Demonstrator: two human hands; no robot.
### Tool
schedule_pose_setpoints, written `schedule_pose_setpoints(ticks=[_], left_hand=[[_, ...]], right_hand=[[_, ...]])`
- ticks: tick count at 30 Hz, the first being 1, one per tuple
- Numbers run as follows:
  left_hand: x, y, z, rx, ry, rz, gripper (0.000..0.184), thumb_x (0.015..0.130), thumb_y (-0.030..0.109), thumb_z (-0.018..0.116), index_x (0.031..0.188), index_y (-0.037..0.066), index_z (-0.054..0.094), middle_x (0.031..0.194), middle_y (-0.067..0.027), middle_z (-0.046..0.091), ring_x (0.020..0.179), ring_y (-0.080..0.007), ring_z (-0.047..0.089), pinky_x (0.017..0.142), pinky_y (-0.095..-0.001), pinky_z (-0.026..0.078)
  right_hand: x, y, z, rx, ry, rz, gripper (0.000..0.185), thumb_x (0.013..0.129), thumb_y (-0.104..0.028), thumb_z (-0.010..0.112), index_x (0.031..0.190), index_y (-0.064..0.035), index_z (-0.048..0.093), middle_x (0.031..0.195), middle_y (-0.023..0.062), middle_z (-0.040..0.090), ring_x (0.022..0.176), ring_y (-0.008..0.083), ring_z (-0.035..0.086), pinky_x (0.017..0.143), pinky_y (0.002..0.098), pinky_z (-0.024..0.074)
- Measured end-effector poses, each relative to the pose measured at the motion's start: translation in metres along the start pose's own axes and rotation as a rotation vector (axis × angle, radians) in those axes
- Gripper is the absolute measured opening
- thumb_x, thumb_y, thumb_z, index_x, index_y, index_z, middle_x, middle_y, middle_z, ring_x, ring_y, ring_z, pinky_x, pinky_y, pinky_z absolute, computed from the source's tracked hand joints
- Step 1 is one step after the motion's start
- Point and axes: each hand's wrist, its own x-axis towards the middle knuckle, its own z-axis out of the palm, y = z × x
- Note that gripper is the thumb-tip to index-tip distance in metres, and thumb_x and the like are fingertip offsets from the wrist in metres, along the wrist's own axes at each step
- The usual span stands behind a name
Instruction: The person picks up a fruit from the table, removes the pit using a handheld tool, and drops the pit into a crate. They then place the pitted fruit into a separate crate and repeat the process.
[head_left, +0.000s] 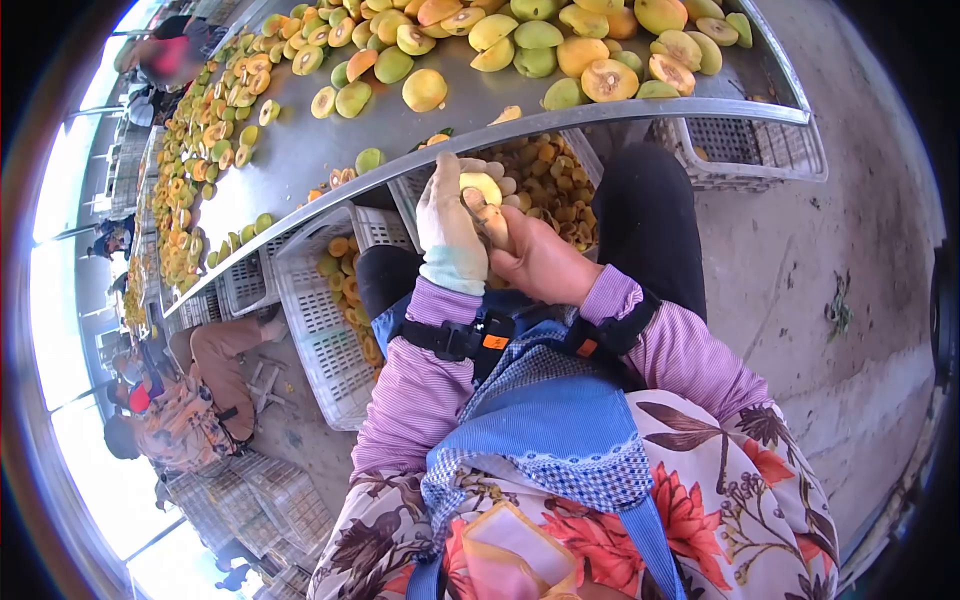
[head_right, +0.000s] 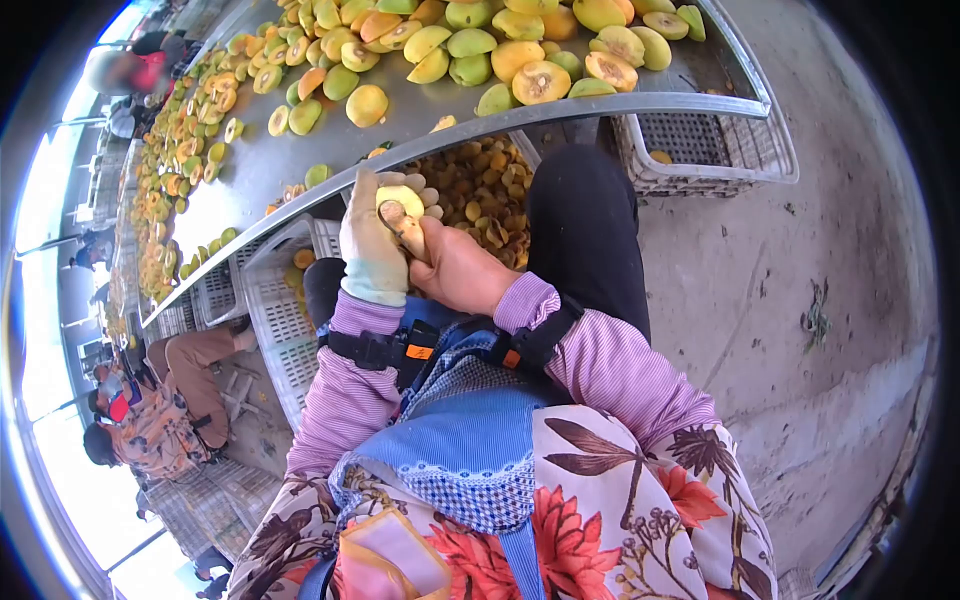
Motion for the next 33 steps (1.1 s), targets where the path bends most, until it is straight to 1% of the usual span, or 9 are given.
schedule_pose_setpoints(ticks=[4,13,24,27,28,30,31,32,33], left_hand=[[0.002,-0.009,-0.004,0.199,0.008,0.204,0.044,0.095,0.042,0.042,0.089,0.0,0.054,0.089,-0.0163,0.062,0.074,-0.0251,0.063,0.061,-0.0355,0.055],[0.0,-0.011,-0.024,0.118,-0.165,0.099,0.039,0.091,0.04,0.053,0.088,0.001,0.055,0.087,-0.0175,0.064,0.068,-0.0259,0.064,0.055,-0.0338,0.055],[-0.017,0.007,-0.025,-0.434,-0.361,-0.232,0.031,0.092,0.033,0.052,0.09,0.002,0.053,0.094,-0.0155,0.062,0.071,-0.0278,0.064,0.057,-0.0349,0.055],[-0.018,0.019,-0.038,-0.192,-0.187,-0.079,0.028,0.092,0.034,0.05,0.092,0.007,0.056,0.087,-0.0147,0.063,0.078,-0.0295,0.063,0.066,-0.0375,0.055],[-0.026,0.031,-0.044,0.156,-0.071,0.197,0.023,0.092,0.028,0.054,0.092,0.005,0.059,0.089,-0.0139,0.064,0.077,-0.0266,0.063,0.067,-0.0334,0.053],[-0.025,0.061,-0.104,1.387,0.091,1.051,0.011,0.084,0.011,0.062,0.091,0.003,0.063,0.093,-0.0112,0.066,0.078,-0.0183,0.063,0.068,-0.0286,0.05],[-0.018,0.066,-0.13,0.691,0.301,0.396,0.024,0.084,0.019,0.061,0.104,0.005,0.063,0.091,-0.0135,0.065,0.091,-0.0264,0.064,0.075,-0.0306,0.05],[-0.007,0.072,-0.17,1.185,0.402,0.483,0.038,0.079,0.032,0.065,0.11,0.01,0.062,0.095,-0.0173,0.064,0.093,-0.031,0.062,0.082,-0.0351,0.049],[-0.012,0.085,-0.173,1.63,0.606,0.439,0.046,0.076,0.036,0.066,0.111,0.007,0.061,0.103,-0.0189,0.064,0.098,-0.032,0.061,0.087,-0.0359,0.046]], right_hand=[[-0.002,-0.019,-0.007,0.275,-0.218,0.334,0.024,0.085,-0.007,0.05,0.107,-0.0027,0.045,0.062,0.0036,0.052,0.041,0.011,0.046,0.038,0.0258,0.0397],[-0.003,-0.013,-0.014,0.827,-0.404,0.638,0.008,0.086,-0.008,0.05,0.084,-0.0098,0.043,0.054,-0.005,0.035,0.037,0.0048,0.034,0.032,0.0238,0.0323],[-0.008,0.001,-0.012,1.092,-0.78,0.489,0.013,0.089,-0.016,0.052,0.085,-0.0129,0.04,0.053,-0.007,0.034,0.037,0.001,0.03,0.031,0.0169,0.0225],[-0.013,-0.007,-0.011,0.943,-0.798,0.505,0.012,0.089,-0.017,0.054,0.086,-0.0121,0.044,0.053,-0.0071,0.035,0.036,0.0009,0.031,0.031,0.0164,0.0237],[-0.016,-0.01,-0.01,0.867,-0.798,0.517,0.011,0.089,-0.018,0.054,0.086,-0.0117,0.045,0.053,-0.0071,0.035,0.036,0.0008,0.031,0.031,0.0161,0.0241],[-0.015,0.014,0.002,-0.005,-0.486,0.199,0.02,0.082,-0.019,0.058,0.092,-0.003,0.05,0.064,0.0097,0.054,0.054,0.0244,0.055,0.05,0.033,0.0444],[-0.018,0.038,0.012,-0.513,-0.216,-0.06,0.025,0.08,-0.019,0.059,0.095,-0.0001,0.051,0.072,0.0171,0.06,0.066,0.0338,0.061,0.061,0.0393,0.0492],[-0.022,0.02,0.01,-0.441,-0.25,0.171,0.031,0.077,-0.019,0.059,0.096,0.0026,0.05,0.088,0.0256,0.061,0.089,0.0427,0.058,0.079,0.0445,0.0447],[-0.022,0.019,0.01,-0.408,-0.264,0.156,0.03,0.078,-0.02,0.059,0.096,0.0018,0.049,0.087,0.0251,0.061,0.087,0.0415,0.059,0.077,0.0456,0.0447]])
